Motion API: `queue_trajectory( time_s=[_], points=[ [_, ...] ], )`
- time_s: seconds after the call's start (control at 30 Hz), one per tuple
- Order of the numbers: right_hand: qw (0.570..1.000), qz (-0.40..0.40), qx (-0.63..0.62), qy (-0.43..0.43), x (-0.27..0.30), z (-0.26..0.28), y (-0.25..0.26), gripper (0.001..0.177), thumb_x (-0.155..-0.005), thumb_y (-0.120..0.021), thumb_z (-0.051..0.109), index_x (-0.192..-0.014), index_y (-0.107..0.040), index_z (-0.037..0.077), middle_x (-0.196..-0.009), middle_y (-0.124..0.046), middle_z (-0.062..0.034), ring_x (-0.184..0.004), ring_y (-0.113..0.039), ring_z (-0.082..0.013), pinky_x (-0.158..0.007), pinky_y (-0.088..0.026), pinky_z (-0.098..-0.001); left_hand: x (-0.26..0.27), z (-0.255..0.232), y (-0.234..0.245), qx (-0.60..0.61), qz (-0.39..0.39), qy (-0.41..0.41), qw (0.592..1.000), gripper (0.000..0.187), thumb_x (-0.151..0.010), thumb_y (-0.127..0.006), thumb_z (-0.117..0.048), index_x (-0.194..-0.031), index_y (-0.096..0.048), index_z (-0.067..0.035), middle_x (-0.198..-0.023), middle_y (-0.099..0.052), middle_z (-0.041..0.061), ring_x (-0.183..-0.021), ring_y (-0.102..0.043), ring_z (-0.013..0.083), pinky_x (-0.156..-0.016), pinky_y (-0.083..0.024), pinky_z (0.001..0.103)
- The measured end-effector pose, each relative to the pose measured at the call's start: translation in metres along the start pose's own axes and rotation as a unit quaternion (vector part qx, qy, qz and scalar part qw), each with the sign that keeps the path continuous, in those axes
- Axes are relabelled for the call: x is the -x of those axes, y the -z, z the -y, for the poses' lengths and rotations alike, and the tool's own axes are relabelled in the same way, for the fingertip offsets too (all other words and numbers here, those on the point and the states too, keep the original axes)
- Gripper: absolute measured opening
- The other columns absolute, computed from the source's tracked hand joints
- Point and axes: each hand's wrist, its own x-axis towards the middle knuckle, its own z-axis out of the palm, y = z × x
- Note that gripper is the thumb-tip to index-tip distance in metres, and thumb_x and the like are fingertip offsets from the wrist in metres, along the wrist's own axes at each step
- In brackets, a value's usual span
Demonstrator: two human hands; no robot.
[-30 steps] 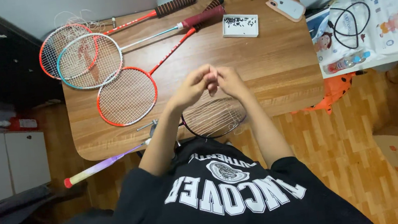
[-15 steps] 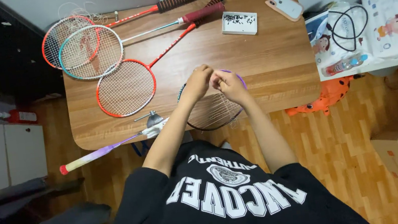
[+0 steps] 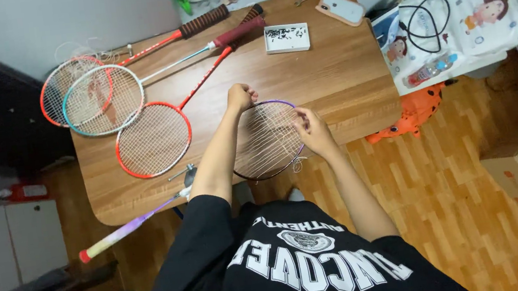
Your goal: Threading a string through the frame of a badminton racket.
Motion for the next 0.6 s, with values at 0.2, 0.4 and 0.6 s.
queue_trajectory(
  time_s=[0.2, 0.4, 0.6],
  points=[
    [0.998, -0.043, 0.007, -0.038, 0.007, -0.024, -0.003, 0.025, -0.097, -0.067, 0.009, -0.121, -0.074, 0.015, -0.109, -0.073, -0.0094, -0.101, -0.073, -0.0268, -0.077, -0.061, -0.0334, 0.045, -0.069, 0.036, 0.041, 0.072, -0.074, 0.994, 0.01, -0.093, -0.068, -0.01, -0.097, -0.077, -0.013, -0.075, -0.077, -0.001, -0.075, -0.076, 0.0119, -0.075, -0.058, 0.028],
    [0.999, -0.012, 0.01, 0.048, -0.021, 0.014, -0.025, 0.02, -0.095, -0.065, 0.002, -0.111, -0.076, 0.008, -0.101, -0.073, -0.0161, -0.097, -0.072, -0.0357, -0.081, -0.059, -0.0396, 0.068, -0.028, 0.057, 0.082, 0.011, -0.043, 0.996, 0.016, -0.096, -0.067, -0.021, -0.086, -0.08, -0.023, -0.082, -0.076, 0.007, -0.099, -0.072, 0.0336, -0.089, -0.055, 0.042],
    [0.996, -0.011, 0.034, 0.077, -0.037, 0.049, -0.025, 0.019, -0.095, -0.065, 0.002, -0.107, -0.077, 0.009, -0.096, -0.074, -0.0132, -0.092, -0.072, -0.0332, -0.076, -0.059, -0.0371, 0.039, -0.025, 0.027, 0.034, 0.032, -0.07, 0.996, 0.014, -0.088, -0.071, -0.01, -0.084, -0.079, -0.021, -0.087, -0.077, 0.008, -0.1, -0.072, 0.0341, -0.089, -0.056, 0.042]
  ],
)
